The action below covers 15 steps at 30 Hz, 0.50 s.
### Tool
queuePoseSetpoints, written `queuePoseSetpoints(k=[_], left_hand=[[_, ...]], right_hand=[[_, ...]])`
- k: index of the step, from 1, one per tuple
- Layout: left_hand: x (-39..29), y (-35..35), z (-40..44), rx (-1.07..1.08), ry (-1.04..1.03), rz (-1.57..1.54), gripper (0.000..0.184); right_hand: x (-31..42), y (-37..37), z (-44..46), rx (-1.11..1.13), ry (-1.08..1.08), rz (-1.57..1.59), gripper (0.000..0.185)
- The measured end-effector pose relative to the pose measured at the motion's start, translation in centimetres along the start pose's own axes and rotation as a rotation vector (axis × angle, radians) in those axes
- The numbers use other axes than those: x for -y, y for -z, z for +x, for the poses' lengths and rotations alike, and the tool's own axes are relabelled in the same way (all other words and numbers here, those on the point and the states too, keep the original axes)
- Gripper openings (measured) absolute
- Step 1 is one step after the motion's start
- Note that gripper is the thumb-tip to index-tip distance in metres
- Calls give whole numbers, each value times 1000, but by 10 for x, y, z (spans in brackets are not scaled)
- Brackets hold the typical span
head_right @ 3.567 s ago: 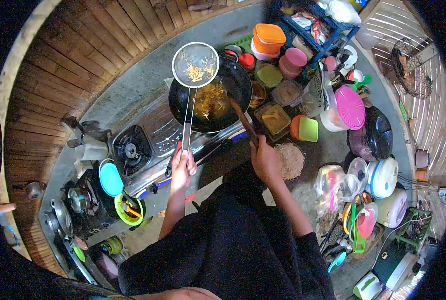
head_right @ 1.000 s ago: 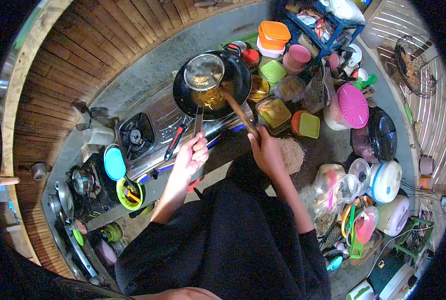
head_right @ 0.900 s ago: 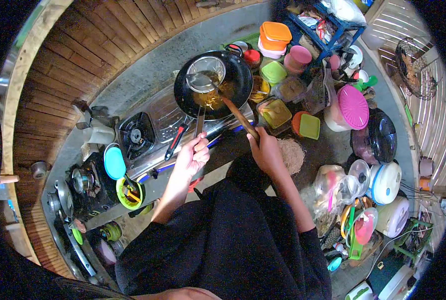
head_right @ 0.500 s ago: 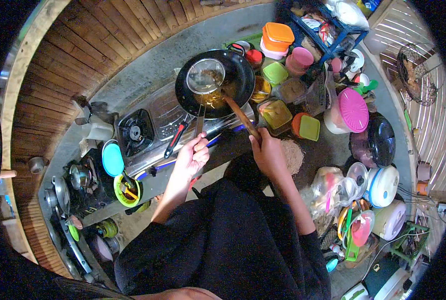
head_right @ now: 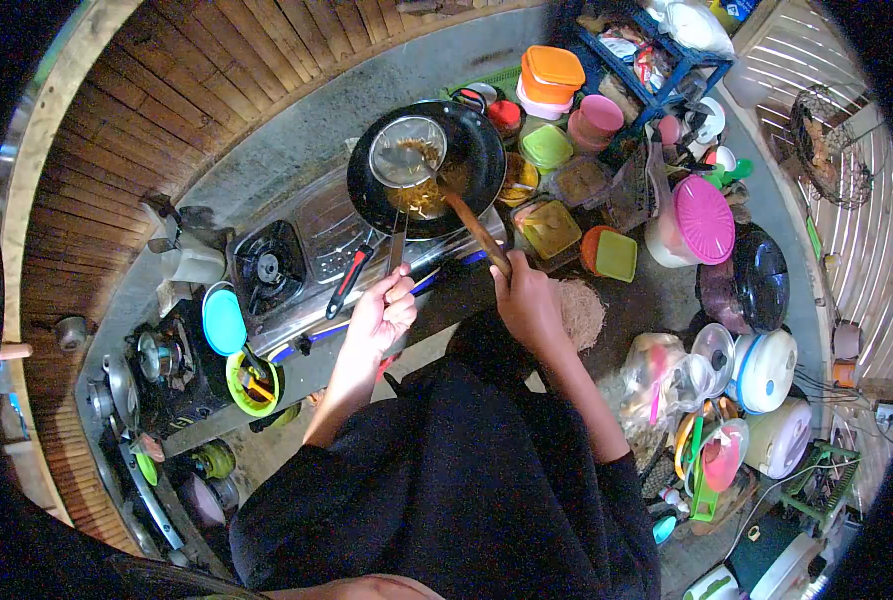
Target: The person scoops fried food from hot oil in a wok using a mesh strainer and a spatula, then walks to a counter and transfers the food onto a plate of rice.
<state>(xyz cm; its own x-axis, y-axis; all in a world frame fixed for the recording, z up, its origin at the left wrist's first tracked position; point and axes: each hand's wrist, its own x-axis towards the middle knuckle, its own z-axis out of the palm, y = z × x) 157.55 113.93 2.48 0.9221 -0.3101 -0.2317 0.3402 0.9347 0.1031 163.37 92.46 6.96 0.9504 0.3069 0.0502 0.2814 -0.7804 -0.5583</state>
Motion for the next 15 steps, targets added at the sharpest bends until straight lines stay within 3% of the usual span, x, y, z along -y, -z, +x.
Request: queuePoseSetpoints(k=[15], left_hand=[[3, -1, 0, 28, 32, -70, 12]], right_hand=[[-9, -32, -7, 9, 74, -48, 22]])
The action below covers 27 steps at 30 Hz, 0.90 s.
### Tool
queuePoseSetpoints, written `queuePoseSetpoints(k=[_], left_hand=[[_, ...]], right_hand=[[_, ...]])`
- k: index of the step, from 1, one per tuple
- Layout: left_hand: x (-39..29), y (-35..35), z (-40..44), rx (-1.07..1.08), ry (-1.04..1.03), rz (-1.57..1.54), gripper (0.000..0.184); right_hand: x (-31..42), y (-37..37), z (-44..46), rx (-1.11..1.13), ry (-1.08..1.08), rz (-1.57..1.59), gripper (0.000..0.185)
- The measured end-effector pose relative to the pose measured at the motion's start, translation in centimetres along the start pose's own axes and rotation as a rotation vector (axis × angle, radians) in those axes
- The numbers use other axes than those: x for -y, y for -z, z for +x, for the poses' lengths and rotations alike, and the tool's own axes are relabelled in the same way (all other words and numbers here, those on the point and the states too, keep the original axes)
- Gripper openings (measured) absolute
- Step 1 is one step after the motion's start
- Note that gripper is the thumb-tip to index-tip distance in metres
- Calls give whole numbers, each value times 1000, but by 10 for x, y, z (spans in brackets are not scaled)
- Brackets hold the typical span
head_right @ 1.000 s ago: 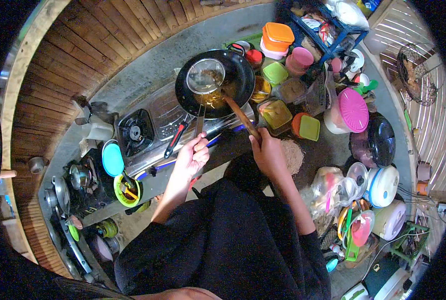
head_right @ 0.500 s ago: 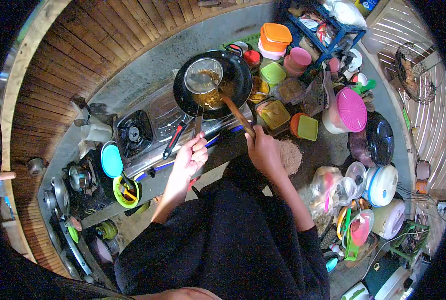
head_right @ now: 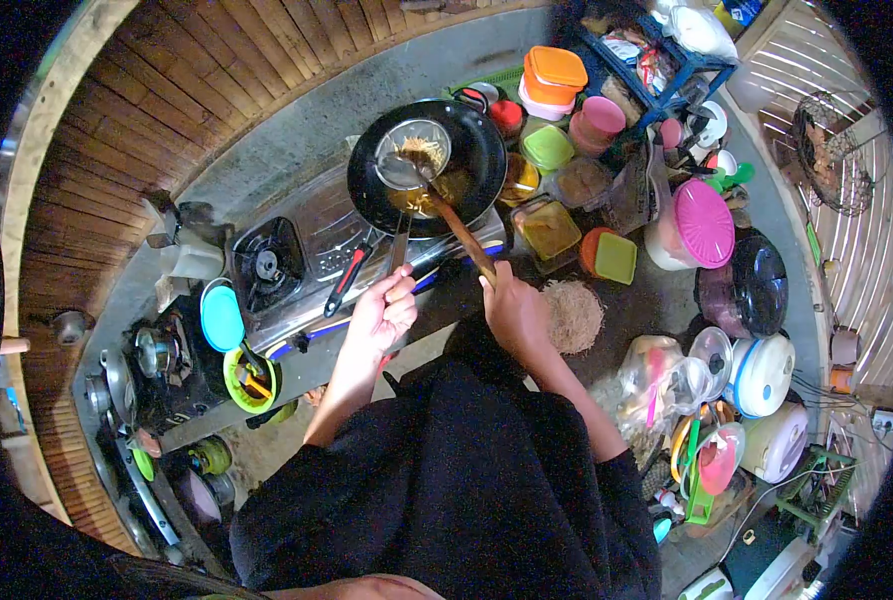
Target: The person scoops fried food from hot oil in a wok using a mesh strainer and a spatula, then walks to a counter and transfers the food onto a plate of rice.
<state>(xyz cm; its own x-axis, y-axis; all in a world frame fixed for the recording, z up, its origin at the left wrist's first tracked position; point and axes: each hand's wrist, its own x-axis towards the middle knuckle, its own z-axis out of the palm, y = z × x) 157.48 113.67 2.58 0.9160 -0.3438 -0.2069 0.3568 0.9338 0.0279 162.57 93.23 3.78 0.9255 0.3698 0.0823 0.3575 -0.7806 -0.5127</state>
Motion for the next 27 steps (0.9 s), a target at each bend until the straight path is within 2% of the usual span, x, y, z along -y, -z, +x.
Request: queuePoseSetpoints(k=[2, 6, 10, 14, 16, 18, 20, 21, 22, 24, 27], left_hand=[[-2, -3, 0, -55, -21, 3, 13], [-2, 0, 0, -20, -37, 45, 13], [-7, 0, 0, -10, -51, 52, 13], [-11, 9, -5, 7, -70, 20, 10], [-14, 9, -9, -4, -93, 46, 10], [-20, 10, -14, -73, -135, 103, 13], [-28, 10, -18, -60, -141, 142, 13], [-31, 7, -21, -57, -148, 178, 12], [-34, 6, -23, -56, -155, 213, 12], [-40, 7, -25, -74, -156, 211, 12], [-48, 9, -27, -72, -194, 254, 13]], right_hand=[[0, 1, -1, -18, -8, 21, 21], [3, 7, 0, -21, -60, 121, 21], [-6, 9, 5, -38, -12, 62, 20], [-8, 25, 12, -87, -158, 206, 23], [-14, 31, 22, -213, -180, 239, 23], [-20, 36, 37, -244, -110, 323, 25], [-37, 34, 55, -124, -109, 38, 23], [-46, 29, 64, -213, 15, -13, 22], [-46, 30, 74, -212, 15, -12, 22], [-45, 31, 93, -94, -92, -244, 22], [-40, 26, 116, -83, -74, -326, 22]])
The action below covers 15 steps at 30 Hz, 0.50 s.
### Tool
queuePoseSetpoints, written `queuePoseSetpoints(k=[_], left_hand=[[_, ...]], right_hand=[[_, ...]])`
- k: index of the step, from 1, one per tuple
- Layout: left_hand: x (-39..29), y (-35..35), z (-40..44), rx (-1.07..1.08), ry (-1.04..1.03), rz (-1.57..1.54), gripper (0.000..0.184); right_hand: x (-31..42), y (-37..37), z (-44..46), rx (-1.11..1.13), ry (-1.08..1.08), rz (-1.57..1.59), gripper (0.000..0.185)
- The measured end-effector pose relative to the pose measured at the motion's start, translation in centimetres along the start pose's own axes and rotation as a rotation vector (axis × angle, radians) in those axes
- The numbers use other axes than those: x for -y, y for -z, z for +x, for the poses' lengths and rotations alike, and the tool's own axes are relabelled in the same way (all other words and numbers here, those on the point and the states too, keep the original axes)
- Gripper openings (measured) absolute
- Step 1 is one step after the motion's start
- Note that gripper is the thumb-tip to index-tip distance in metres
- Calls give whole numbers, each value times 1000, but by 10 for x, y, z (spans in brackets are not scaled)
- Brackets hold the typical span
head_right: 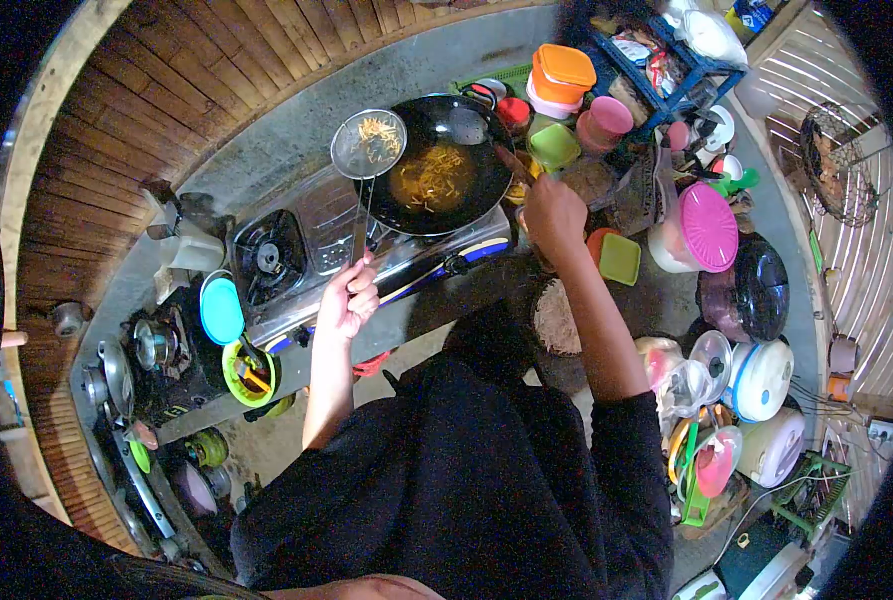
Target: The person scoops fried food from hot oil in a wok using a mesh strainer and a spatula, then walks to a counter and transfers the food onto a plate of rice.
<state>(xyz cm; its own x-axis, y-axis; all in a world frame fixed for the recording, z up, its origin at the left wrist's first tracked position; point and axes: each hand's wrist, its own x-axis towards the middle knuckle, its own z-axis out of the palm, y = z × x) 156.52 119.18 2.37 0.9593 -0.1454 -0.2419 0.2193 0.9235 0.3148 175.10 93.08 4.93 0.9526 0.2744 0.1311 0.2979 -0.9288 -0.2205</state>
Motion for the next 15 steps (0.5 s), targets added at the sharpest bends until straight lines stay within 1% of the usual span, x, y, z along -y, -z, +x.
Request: queuePoseSetpoints(k=[3, 7, 9, 10, 12, 13, 15], left_hand=[[-4, -1, -2, -8, -13, 34, 14], [-8, -4, -8, -11, 1, 56, 18], [-11, -7, -10, -9, -18, 135, 21], [-13, -6, -10, -8, -15, 136, 21], [-16, -4, -11, -6, -9, 106, 24], [-18, -3, -11, -5, -8, 107, 24], [-19, -3, -12, -15, -40, 130, 25]], right_hand=[[9, 2, 8, -35, 18, 1, 23], [13, -11, 20, 5, 13, 22, 26], [18, -16, 26, 93, 44, 92, 28], [21, -19, 26, 92, 40, 92, 28], [26, -22, 26, 193, 80, 182, 29], [27, -21, 24, 192, 79, 182, 29], [26, -15, 13, 199, 161, 185, 28]])
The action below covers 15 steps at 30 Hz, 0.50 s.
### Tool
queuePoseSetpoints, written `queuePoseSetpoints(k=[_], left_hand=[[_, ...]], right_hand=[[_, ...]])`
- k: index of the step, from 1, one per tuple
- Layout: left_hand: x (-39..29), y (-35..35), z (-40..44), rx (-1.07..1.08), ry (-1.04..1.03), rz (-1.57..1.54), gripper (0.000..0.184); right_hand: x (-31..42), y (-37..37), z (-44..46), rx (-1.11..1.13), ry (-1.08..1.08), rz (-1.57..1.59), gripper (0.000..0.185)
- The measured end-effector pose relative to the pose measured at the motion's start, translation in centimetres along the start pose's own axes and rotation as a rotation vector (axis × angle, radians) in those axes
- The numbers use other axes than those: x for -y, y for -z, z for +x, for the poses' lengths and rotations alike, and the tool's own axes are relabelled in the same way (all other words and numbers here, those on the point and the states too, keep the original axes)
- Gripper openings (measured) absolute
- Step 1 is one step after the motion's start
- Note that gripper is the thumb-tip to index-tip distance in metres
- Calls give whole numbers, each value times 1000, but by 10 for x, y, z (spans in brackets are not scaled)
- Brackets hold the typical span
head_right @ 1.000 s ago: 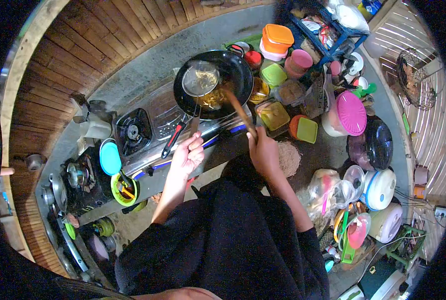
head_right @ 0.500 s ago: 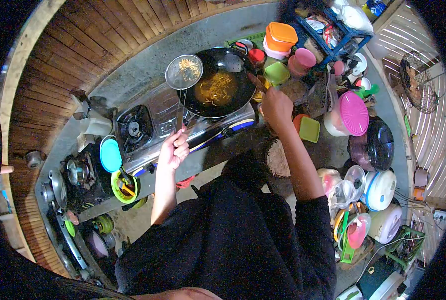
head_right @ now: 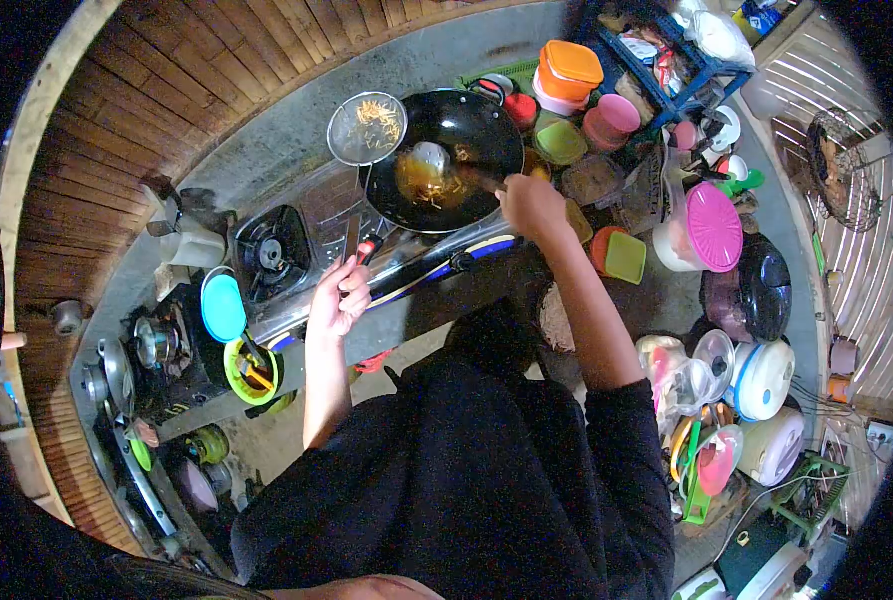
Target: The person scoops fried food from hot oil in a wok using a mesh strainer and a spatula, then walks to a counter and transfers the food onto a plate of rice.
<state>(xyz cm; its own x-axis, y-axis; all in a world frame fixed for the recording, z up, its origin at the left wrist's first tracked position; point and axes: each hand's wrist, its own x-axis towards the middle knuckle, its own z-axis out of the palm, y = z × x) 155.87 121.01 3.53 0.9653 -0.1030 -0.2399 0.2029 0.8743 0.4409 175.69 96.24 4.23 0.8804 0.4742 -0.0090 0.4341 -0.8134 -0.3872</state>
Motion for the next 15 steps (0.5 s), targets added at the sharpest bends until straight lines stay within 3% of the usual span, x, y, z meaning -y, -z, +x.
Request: queuePoseSetpoints(k=[4, 7, 10, 15], left_hand=[[-3, 3, -2, -17, -25, 27, 26], [-5, 6, -2, 2, -33, 30, 27], [-5, 7, -4, -10, -41, 16, 27], [-4, 9, -6, 5, -61, 26, 26]], right_hand=[[7, 32, -16, 38, -28, -78, 26], [-9, 36, -13, -139, 17, -162, 26], [-8, 31, -5, -133, -138, -158, 26], [-13, 24, -11, -82, -138, -165, 28]])
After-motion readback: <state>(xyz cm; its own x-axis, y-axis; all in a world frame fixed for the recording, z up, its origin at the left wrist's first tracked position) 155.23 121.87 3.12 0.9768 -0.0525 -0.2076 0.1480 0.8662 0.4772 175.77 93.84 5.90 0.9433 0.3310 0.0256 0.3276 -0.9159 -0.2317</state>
